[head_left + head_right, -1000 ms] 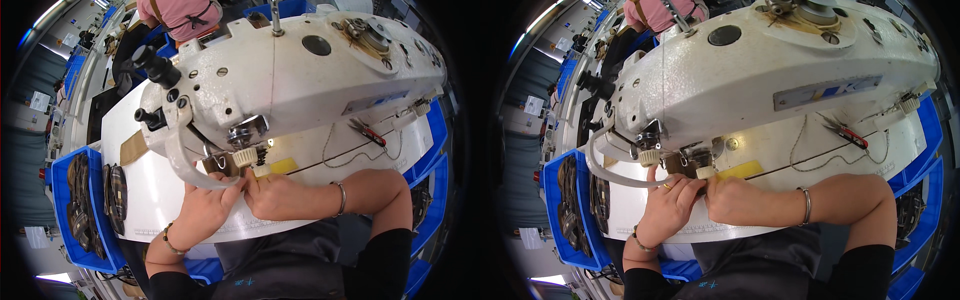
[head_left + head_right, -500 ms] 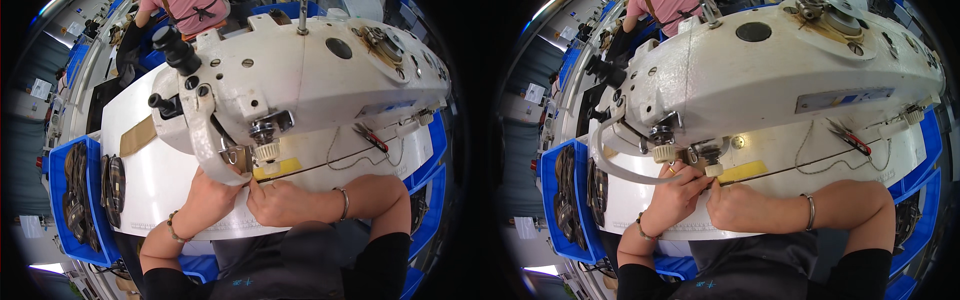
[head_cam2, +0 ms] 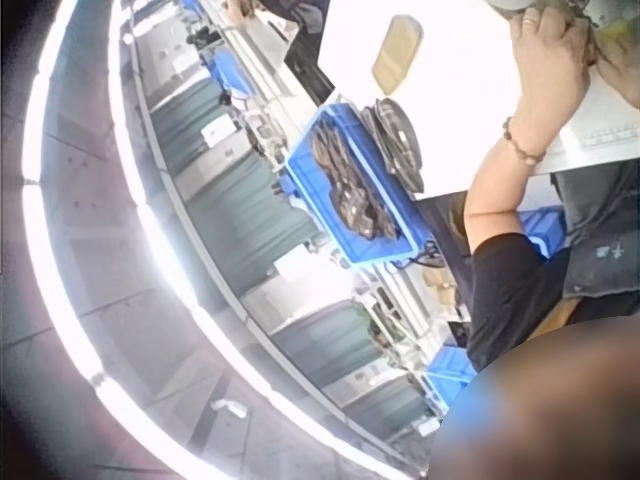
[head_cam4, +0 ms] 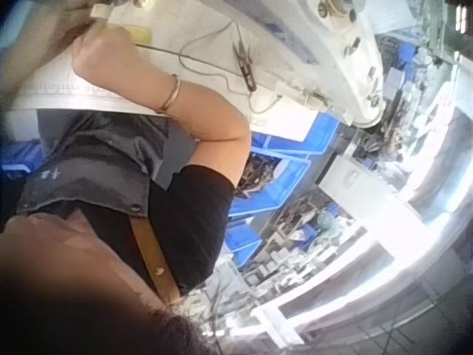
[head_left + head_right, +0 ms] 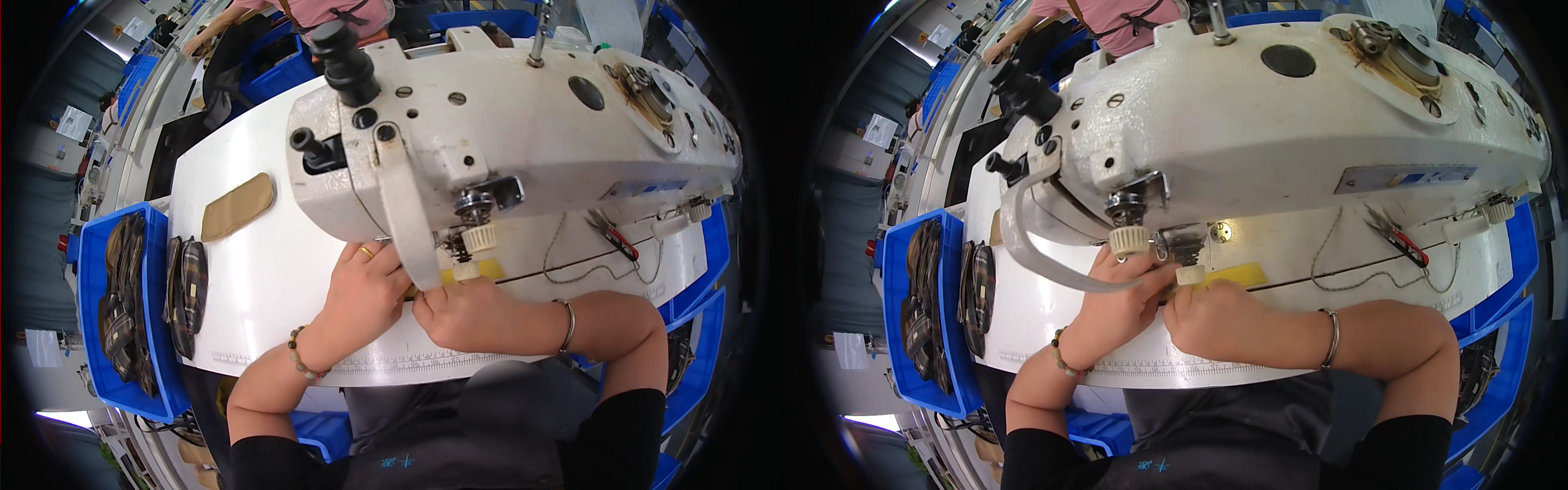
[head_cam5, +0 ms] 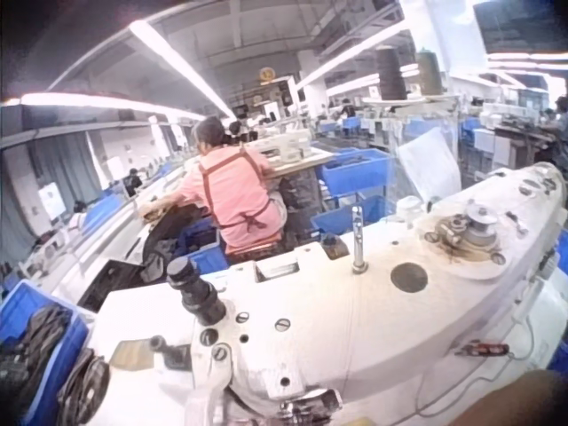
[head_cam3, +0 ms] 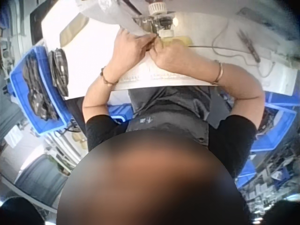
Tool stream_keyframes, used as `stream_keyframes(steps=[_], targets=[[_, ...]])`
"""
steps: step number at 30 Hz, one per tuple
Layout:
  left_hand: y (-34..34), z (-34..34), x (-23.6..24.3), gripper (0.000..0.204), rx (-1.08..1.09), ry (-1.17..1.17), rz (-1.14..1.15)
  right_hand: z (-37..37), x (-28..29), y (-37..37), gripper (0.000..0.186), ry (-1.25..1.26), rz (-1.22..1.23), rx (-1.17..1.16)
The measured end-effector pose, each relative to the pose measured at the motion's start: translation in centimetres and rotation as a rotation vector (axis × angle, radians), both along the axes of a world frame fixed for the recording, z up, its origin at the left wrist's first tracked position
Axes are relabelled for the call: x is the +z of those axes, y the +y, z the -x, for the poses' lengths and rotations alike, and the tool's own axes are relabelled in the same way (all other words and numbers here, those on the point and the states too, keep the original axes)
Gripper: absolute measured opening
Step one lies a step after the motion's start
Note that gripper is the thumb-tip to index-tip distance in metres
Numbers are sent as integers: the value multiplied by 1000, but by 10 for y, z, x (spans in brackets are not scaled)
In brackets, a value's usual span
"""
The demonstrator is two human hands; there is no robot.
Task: Sewing plaid fabric and leather components of slippers using an industrial sewing machine.
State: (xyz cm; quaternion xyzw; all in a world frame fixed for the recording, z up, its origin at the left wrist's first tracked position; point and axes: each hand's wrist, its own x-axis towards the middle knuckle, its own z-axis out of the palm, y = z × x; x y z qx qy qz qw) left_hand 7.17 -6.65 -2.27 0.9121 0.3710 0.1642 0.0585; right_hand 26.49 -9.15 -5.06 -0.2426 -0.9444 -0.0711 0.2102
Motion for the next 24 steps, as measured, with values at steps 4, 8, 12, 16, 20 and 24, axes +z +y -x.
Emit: stream_keyframes(steps=[4, 8, 12, 16, 20, 24], targets=[[16, 4, -10, 28, -22, -111, -55, 0, 1, 11, 21, 3, -28, -28], [22, 5, -7, 23, 30, -61, 50, -1, 0, 16, 25, -3, -136, -88], [33, 14, 15, 18, -72, -101, 241, -4, -11, 15, 29, 54, -46, -85], [37, 28, 27, 20, -67, -85, 260, -1, -12, 17, 29, 109, -28, -48], [37, 23, 11, 15, -92, -90, 242, -3, -14, 17, 26, 90, -41, -56], [37, 23, 3, 12, -50, -88, 314, -4, -7, 11, 23, 73, 57, -40]])
